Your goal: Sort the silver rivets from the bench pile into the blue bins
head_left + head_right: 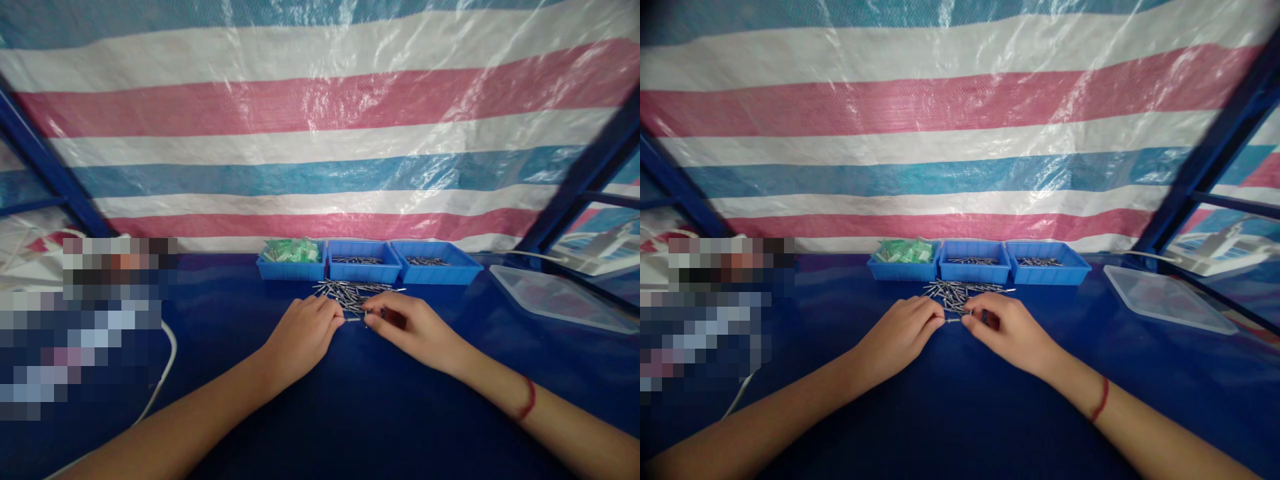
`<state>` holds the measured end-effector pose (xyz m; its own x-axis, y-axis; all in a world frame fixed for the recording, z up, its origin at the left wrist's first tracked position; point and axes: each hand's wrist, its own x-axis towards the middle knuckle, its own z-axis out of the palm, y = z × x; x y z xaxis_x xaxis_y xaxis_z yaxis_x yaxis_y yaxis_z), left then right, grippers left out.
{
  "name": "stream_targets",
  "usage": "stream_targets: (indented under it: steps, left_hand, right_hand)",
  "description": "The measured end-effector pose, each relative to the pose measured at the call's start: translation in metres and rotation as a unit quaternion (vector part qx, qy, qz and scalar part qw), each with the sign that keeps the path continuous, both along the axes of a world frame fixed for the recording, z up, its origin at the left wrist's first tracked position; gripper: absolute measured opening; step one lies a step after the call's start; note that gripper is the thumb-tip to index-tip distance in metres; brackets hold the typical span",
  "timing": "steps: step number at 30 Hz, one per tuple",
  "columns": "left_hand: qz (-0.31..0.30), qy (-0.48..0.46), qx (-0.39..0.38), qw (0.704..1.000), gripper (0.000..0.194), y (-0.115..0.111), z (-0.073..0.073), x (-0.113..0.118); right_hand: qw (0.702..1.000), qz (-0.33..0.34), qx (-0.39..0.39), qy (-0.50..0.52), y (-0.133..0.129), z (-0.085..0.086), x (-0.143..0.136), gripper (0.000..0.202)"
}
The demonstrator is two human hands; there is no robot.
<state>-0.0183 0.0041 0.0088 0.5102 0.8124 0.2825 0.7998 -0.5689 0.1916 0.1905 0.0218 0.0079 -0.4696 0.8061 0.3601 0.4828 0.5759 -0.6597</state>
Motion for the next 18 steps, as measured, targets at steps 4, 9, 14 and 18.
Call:
stream_targets:
  steps: [4,9,14,18]
  left_hand:
    - [-0.02,-0.062,-0.011,0.998,0.016,-0.0039,-0.0029,0.0062]
    - [-0.05,-0.133,-0.007,0.99,0.013,-0.0069,-0.0032,0.0088]
    - [-0.092,-0.204,-0.023,0.974,0.009,-0.0088,-0.0013,0.0084]
    - [-0.104,-0.241,-0.04,0.964,0.014,-0.0084,-0.0028,0.0082]
  right_hand:
    - [0.994,0.044,0.069,-0.07,-0.0135,0.0018,-0.0064,0.014]
    - [0.992,0.031,0.081,-0.097,-0.0132,0.001,-0.0049,0.014]
    - [0.993,0.05,0.071,-0.085,-0.0136,-0.0007,-0.0076,0.014]
    - [0.994,0.056,0.075,-0.054,-0.0144,0.0,-0.0096,0.016]
